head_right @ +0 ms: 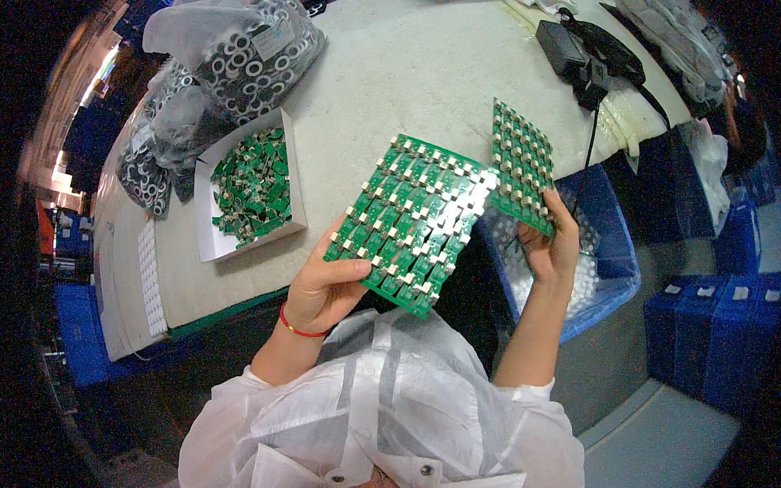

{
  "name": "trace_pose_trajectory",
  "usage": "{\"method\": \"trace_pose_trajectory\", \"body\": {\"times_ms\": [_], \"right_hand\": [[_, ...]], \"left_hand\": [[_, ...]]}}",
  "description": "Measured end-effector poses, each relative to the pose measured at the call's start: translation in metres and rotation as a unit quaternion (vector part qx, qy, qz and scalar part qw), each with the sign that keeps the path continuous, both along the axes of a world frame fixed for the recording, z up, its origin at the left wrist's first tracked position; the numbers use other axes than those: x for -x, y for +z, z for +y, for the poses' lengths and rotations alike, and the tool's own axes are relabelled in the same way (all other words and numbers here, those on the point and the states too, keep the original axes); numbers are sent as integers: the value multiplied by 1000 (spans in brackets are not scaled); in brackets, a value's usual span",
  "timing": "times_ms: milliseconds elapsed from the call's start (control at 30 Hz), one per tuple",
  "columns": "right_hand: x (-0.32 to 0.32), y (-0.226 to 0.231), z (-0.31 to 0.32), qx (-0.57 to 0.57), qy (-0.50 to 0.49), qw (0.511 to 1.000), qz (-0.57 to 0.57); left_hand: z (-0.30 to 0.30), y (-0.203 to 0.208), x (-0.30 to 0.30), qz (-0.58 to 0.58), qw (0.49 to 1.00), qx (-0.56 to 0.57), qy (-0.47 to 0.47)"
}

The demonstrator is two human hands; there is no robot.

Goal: The person snaps small circuit boards off from strips by hand, dropping them into a box, then picks up and touches the components on sheets of circuit boards.

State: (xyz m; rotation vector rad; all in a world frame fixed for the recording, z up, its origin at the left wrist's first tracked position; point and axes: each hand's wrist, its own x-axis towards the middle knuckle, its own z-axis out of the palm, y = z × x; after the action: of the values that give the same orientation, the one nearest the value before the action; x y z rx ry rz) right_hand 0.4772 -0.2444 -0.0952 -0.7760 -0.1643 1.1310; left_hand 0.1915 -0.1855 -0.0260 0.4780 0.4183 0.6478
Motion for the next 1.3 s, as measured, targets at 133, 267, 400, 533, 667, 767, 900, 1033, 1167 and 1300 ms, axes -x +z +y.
{"method": "trace_pose_trajectory", "body": {"times_ms": [133,267,400,533,667,767,900,1033,1167,1300], "right_hand": [[8,-10,-10,-86,17,996,6],[17,-10,-15,-94,20,994,-45],[29,1,-11,-131,32,989,64],[35,4,-1,-130,40,985,111],[41,17,3,-109,-2,991,71],[46,32,3,-97,-44,992,66],[62,51,4,-113,-100,988,-29],[74,56,3,-95,-153,982,-53],[79,56,-3,-76,-192,974,-97],[77,54,-11,-82,-194,968,-139]], "left_hand": [[-4,-5,-2,4,998,-49,46],[-5,-7,-1,26,993,-89,79],[-7,-14,4,48,988,-101,109],[-11,-18,8,74,982,-114,132],[-11,-21,8,73,980,-131,128],[-12,-21,7,64,983,-124,117],[-16,-26,3,32,990,-94,103],[-23,-25,-11,25,990,-121,75],[-23,-26,-17,16,980,-195,22],[-18,-27,-17,-5,986,-165,-31]]}}
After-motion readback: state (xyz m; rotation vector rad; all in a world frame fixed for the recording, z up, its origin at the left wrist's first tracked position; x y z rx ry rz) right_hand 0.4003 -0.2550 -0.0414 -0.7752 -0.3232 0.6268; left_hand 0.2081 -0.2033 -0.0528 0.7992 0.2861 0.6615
